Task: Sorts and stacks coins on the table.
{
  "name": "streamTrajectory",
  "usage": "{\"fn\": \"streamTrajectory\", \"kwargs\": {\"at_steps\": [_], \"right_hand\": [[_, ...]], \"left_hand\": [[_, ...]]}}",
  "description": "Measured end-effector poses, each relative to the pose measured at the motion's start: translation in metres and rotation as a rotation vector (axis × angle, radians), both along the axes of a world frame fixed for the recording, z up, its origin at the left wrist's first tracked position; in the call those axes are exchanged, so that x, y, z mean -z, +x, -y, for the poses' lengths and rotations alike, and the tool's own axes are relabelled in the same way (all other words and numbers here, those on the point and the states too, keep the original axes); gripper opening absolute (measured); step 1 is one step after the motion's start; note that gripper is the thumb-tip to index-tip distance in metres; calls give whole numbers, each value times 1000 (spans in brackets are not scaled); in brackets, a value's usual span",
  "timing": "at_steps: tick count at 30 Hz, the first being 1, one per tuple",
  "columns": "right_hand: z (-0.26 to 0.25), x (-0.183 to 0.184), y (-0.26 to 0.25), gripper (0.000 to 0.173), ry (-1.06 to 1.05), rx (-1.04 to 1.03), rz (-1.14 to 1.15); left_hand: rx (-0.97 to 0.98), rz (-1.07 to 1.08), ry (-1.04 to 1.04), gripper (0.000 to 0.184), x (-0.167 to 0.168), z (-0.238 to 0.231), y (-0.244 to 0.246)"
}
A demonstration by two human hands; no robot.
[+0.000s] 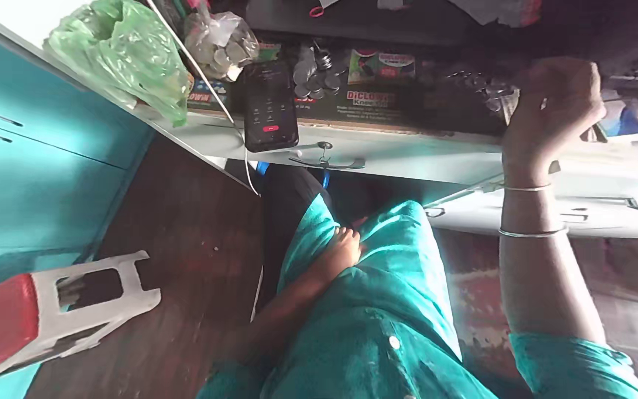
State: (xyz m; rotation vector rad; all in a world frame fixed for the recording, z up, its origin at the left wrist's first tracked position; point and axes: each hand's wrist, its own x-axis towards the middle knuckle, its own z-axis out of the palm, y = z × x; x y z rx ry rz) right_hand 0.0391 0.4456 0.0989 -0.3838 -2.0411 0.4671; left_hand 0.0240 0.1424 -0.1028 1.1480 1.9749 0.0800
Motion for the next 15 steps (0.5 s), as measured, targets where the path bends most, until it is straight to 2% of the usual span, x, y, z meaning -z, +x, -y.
{"fn": "streamTrajectory", "kwargs": {"at_steps": [4,8,13,14,15], "right_hand": [[-3,1,7,30,-55,-17,95],[-2,-3,7,30,-9,-77,99],[4,-4,8,29,59,-131,161],[4,-5,9,29,78,-142,177],[4,-6,10,30,84,-156,196]], "left_hand": [[-171,-45,359,46,-4,15,-8],[-479,-268,727,35,-6,54,-16],[-954,-406,694,36,32,129,-20],[-1066,-426,592,36,29,143,-16],[-1162,-315,327,38,0,153,-15]]}}
